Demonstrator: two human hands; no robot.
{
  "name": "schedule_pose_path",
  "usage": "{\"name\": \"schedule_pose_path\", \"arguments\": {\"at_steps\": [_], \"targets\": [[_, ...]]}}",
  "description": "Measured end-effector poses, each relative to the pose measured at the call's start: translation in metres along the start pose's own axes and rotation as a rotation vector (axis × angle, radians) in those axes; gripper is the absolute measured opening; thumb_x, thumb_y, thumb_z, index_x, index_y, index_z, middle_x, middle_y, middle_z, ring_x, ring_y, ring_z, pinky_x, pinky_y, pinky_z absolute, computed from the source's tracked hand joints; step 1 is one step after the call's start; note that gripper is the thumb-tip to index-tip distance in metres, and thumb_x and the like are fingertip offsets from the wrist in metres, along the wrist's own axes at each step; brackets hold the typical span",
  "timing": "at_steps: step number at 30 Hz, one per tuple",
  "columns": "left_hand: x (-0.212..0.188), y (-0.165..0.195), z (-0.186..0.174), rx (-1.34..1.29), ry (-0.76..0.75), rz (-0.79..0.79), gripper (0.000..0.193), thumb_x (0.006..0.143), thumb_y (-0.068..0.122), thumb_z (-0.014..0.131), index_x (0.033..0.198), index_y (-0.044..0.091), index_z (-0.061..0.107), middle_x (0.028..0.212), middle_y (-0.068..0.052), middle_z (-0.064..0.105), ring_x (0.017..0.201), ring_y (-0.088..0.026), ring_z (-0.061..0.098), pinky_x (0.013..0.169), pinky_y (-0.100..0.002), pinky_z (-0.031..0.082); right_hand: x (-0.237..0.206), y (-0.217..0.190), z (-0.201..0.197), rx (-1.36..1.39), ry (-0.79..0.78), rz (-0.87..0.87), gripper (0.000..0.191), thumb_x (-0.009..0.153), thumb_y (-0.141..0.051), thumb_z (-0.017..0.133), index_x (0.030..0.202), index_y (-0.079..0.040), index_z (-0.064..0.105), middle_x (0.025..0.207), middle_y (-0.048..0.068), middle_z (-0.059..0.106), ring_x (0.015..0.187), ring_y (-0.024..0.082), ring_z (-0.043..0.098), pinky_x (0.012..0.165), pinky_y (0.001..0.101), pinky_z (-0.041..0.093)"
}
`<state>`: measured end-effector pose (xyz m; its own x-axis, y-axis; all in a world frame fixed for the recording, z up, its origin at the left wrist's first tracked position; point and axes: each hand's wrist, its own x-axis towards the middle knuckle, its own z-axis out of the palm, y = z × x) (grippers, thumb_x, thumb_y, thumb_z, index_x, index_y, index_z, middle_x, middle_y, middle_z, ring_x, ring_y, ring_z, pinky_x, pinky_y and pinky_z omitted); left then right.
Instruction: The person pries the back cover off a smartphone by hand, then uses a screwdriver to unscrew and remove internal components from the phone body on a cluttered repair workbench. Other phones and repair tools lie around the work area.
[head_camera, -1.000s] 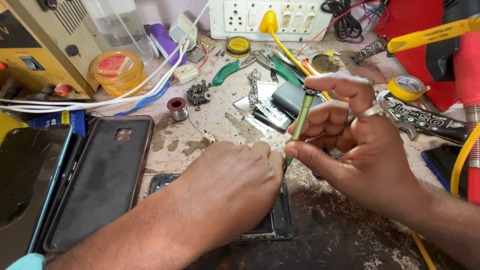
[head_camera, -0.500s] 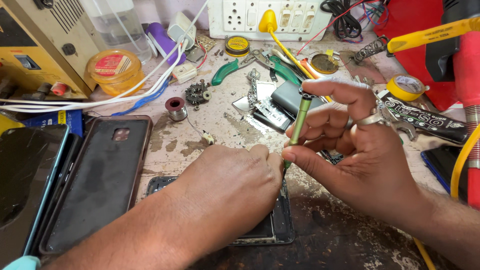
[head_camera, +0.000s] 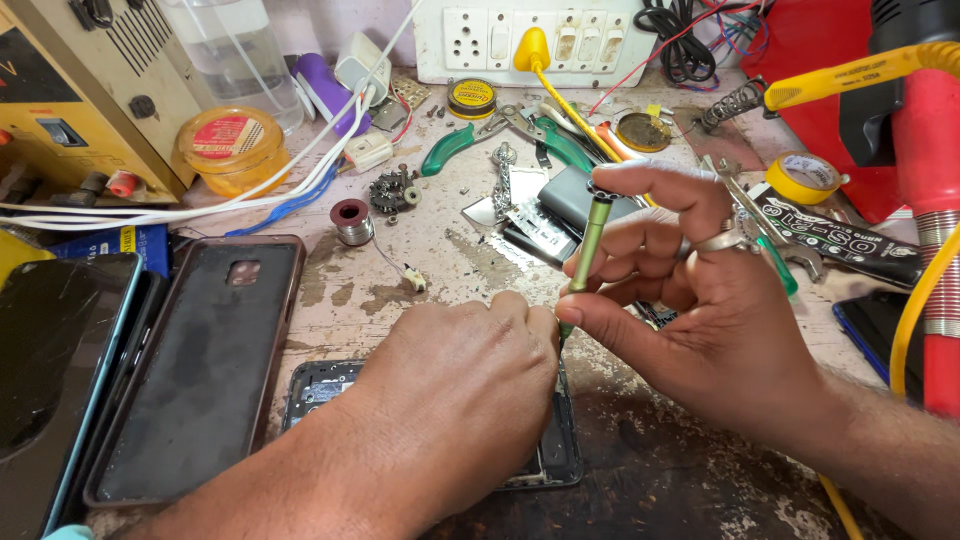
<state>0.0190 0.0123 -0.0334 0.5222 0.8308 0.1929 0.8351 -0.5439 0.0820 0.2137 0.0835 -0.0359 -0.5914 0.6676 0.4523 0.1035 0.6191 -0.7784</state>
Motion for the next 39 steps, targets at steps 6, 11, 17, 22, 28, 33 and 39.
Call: {"name": "schedule_pose_path", "arguments": {"at_steps": [6, 11, 17, 22, 28, 33, 39], "targets": [[0.003, 0.001, 0.000, 0.002, -0.026, -0.030, 0.015, 0.078, 0.015, 0.065, 0.083, 0.001, 0.068, 0.083, -0.015, 0.064, 0.079, -0.032, 0.068, 0.061, -0.046, 0.055, 0.001, 0.000, -0.002, -0.007, -0.003, 0.012, 0.075, 0.088, 0.000, 0.076, 0.149, -0.008, 0.032, 0.105, 0.007, 0.069, 0.102, 0.012, 0.071, 0.092, 0.0300, 0.063], [0.002, 0.002, 0.001, 0.004, 0.026, -0.003, 0.015, 0.075, 0.015, 0.066, 0.080, 0.001, 0.068, 0.081, -0.014, 0.065, 0.080, -0.032, 0.068, 0.060, -0.046, 0.055, 0.000, 0.000, -0.002, -0.019, -0.010, 0.015, 0.075, 0.088, -0.001, 0.076, 0.149, -0.008, 0.032, 0.105, 0.007, 0.069, 0.102, 0.011, 0.071, 0.092, 0.0296, 0.063], [0.003, -0.002, 0.000, -0.044, -0.013, 0.018, 0.012, 0.080, 0.013, 0.063, 0.082, 0.002, 0.068, 0.084, -0.015, 0.066, 0.080, -0.033, 0.069, 0.061, -0.047, 0.056, 0.000, -0.001, -0.002, -0.025, -0.005, 0.027, 0.075, 0.088, -0.001, 0.076, 0.148, -0.009, 0.032, 0.104, 0.007, 0.068, 0.100, 0.011, 0.071, 0.090, 0.0293, 0.063], [0.004, -0.010, -0.005, -0.093, -0.059, 0.049, 0.018, 0.082, 0.016, 0.063, 0.083, -0.001, 0.066, 0.084, -0.017, 0.066, 0.076, -0.036, 0.069, 0.060, -0.049, 0.056, 0.000, -0.001, -0.003, -0.026, -0.009, 0.016, 0.074, 0.089, -0.001, 0.075, 0.148, -0.009, 0.032, 0.104, 0.007, 0.068, 0.100, 0.011, 0.071, 0.091, 0.0290, 0.063], [0.009, -0.020, -0.008, -0.146, -0.113, 0.058, 0.021, 0.087, 0.019, 0.062, 0.092, -0.001, 0.062, 0.087, -0.016, 0.068, 0.081, -0.037, 0.070, 0.065, -0.050, 0.056, 0.000, 0.000, -0.001, -0.007, -0.003, 0.012, 0.075, 0.088, 0.001, 0.075, 0.148, -0.008, 0.032, 0.104, 0.007, 0.068, 0.100, 0.012, 0.070, 0.090, 0.0294, 0.062], [0.007, -0.031, -0.010, -0.210, -0.099, 0.091, 0.022, 0.089, 0.024, 0.060, 0.092, 0.003, 0.057, 0.089, -0.015, 0.068, 0.084, -0.038, 0.069, 0.068, -0.051, 0.054, 0.000, 0.001, -0.001, -0.023, -0.001, 0.004, 0.075, 0.089, 0.001, 0.075, 0.149, -0.008, 0.031, 0.104, 0.006, 0.068, 0.100, 0.011, 0.070, 0.091, 0.0287, 0.062], [0.008, -0.047, -0.010, -0.174, 0.034, -0.061, 0.024, 0.097, 0.029, 0.050, 0.097, 0.005, 0.056, 0.094, -0.015, 0.067, 0.086, -0.038, 0.068, 0.075, -0.053, 0.052, -0.001, 0.000, 0.001, 0.006, -0.004, -0.006, 0.075, 0.089, 0.001, 0.075, 0.150, -0.007, 0.031, 0.104, 0.007, 0.069, 0.100, 0.011, 0.070, 0.091, 0.0286, 0.061]]}}
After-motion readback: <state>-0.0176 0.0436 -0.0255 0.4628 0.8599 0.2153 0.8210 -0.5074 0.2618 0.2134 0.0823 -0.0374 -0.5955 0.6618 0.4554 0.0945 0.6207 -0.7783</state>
